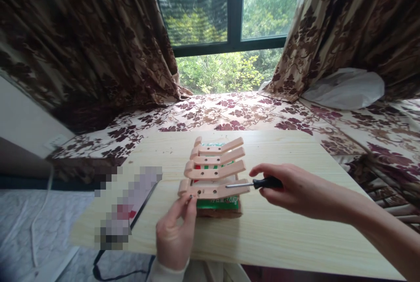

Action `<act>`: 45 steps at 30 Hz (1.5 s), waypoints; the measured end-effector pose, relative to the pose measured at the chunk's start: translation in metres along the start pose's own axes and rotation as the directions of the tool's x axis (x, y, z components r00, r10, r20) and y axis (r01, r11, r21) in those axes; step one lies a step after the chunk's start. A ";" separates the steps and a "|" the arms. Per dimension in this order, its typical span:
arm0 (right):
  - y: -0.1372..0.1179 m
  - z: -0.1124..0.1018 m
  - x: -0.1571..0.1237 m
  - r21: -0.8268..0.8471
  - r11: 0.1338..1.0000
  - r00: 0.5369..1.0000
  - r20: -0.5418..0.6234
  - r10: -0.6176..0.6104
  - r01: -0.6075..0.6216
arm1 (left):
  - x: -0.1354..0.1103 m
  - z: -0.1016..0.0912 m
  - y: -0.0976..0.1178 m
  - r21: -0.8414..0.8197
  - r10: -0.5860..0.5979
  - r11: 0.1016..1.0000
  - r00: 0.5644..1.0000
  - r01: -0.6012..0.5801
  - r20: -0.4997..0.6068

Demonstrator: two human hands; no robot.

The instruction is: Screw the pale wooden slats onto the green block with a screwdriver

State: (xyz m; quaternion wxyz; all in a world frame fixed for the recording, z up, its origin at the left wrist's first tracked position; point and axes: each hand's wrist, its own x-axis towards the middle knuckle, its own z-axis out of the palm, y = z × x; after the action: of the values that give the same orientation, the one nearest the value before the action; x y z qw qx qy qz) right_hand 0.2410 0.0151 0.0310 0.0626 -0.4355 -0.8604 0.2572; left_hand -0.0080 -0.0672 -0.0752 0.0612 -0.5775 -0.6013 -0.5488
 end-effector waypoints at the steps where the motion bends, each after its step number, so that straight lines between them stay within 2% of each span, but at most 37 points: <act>1: -0.002 0.001 -0.001 0.004 1.000 1.000 -0.002 -0.012 0.012 | 0.005 -0.001 -0.002 0.004 -0.017 1.000 1.000 0.017 0.000; 4: -0.009 0.004 0.000 -0.001 0.999 0.999 -0.018 -0.049 0.049 | 0.013 -0.010 -0.004 0.018 -0.089 0.996 0.996 0.089 0.012; 7: -0.014 0.004 0.008 -0.002 0.996 0.996 -0.027 -0.089 0.089 | 0.015 -0.017 0.000 0.004 -0.087 0.996 0.996 0.087 0.020; 11: -0.015 0.001 0.026 -0.046 0.988 0.984 -0.090 -0.152 0.148 | 0.018 -0.020 0.003 0.004 -0.032 0.999 0.999 0.032 0.010; 15: -0.012 -0.001 0.039 -0.044 0.986 0.974 -0.151 -0.168 0.163 | 0.026 -0.023 -0.004 0.023 0.035 0.999 0.999 -0.035 0.001; 22: -0.007 0.007 0.048 -0.006 0.987 0.975 -0.149 -0.162 0.163 | 0.028 -0.016 -0.019 0.097 0.165 0.980 0.980 -0.176 0.111; 26: -0.009 0.007 0.052 -0.049 0.989 0.980 -0.137 -0.143 0.137 | 0.027 -0.013 -0.018 0.074 0.125 0.988 0.988 -0.132 0.095; 29: -0.011 0.004 0.059 -0.157 0.966 0.954 -0.189 -0.233 0.205 | 0.024 -0.018 -0.012 0.085 0.095 0.991 0.994 -0.099 0.045; 32: -0.020 0.003 0.069 -0.306 0.916 0.922 -0.204 -0.330 0.260 | 0.020 -0.022 -0.004 0.085 0.037 0.995 0.998 -0.042 0.055; 37: -0.043 0.002 0.081 -0.484 0.853 0.941 -0.153 -0.302 0.195 | 0.019 -0.011 -0.001 0.018 0.016 1.000 0.996 -0.017 0.083; 41: -0.050 0.002 0.084 -0.505 0.844 0.957 -0.105 -0.271 0.184 | 0.020 0.002 -0.005 -0.006 -0.018 1.000 0.999 0.019 0.051; 45: -0.046 0.001 0.080 -0.482 0.852 0.949 -0.118 -0.293 0.203 | 0.019 0.007 -0.009 -0.015 -0.062 0.998 0.997 0.063 0.050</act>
State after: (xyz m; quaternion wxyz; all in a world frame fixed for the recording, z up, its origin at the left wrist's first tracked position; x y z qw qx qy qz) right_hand 0.1583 0.0550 0.0439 0.0701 -0.3448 -0.9360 -0.0085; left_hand -0.0167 -0.0479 -0.0696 0.0244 -0.5723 -0.6159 -0.5409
